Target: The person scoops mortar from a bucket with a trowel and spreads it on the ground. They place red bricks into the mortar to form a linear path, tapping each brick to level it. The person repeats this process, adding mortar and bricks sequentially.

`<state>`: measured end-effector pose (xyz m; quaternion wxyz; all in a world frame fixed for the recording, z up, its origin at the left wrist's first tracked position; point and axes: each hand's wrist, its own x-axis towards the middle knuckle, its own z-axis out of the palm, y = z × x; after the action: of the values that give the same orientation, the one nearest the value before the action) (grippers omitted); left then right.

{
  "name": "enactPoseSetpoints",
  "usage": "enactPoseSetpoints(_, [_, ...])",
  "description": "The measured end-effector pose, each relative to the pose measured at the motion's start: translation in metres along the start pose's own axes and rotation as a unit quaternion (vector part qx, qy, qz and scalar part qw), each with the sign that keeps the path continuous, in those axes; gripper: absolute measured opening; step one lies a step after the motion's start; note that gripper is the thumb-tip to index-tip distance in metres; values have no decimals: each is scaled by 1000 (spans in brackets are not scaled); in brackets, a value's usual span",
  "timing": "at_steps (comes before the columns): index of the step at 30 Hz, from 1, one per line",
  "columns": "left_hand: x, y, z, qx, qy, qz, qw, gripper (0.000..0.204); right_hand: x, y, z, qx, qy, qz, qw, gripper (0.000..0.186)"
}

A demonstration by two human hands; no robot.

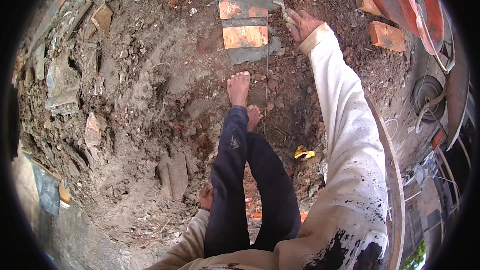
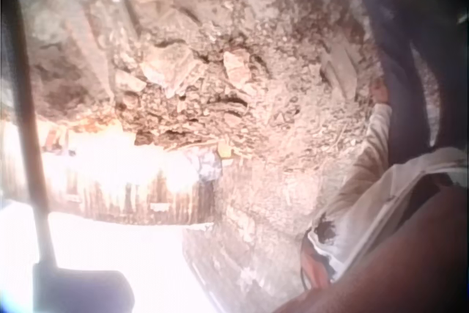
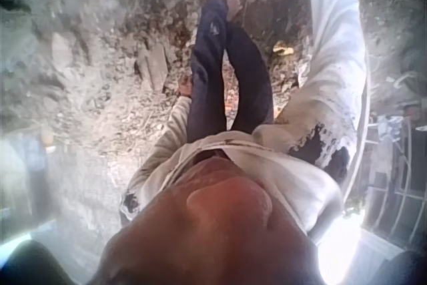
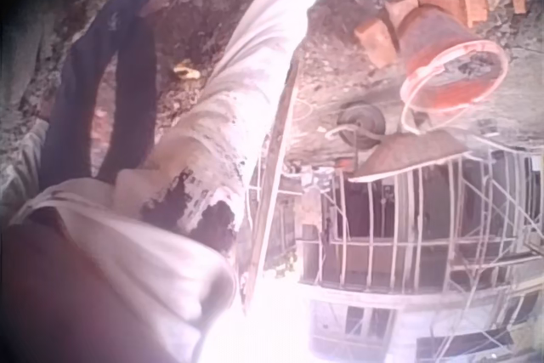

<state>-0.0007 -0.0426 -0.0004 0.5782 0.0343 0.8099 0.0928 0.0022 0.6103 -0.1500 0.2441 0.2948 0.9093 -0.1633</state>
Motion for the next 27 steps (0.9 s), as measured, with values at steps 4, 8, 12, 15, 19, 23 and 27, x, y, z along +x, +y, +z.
enactPoseSetpoints(4, [3,8,-3,-74,24,-16,997,14,-11,5,13,-23,49,-18,998,48])
enactPoseSetpoints(8, [-2,33,-6,-304,46,-74,949,10,-39,-4,27,-14,108,-80,991,46])
enactPoseSetpoints(12, [-3,39,-14,-297,0,-117,948,8,-95,-25,-18,67,148,22,986,42])
enactPoseSetpoints(15, [-6,47,-26,-245,4,-88,966,7,-145,-27,-96,129,295,133,937,39])
enactPoseSetpoints(19, [-9,69,-40,-310,27,-71,948,6,-192,79,-226,80,353,254,897,39])
enactPoseSetpoints(23, [11,76,-42,-281,-10,-50,958,6,-203,229,-334,-68,84,340,934,42])
enactPoseSetpoints(27, [23,71,-60,-197,15,-46,979,6,-117,224,-332,194,-64,468,860,41])
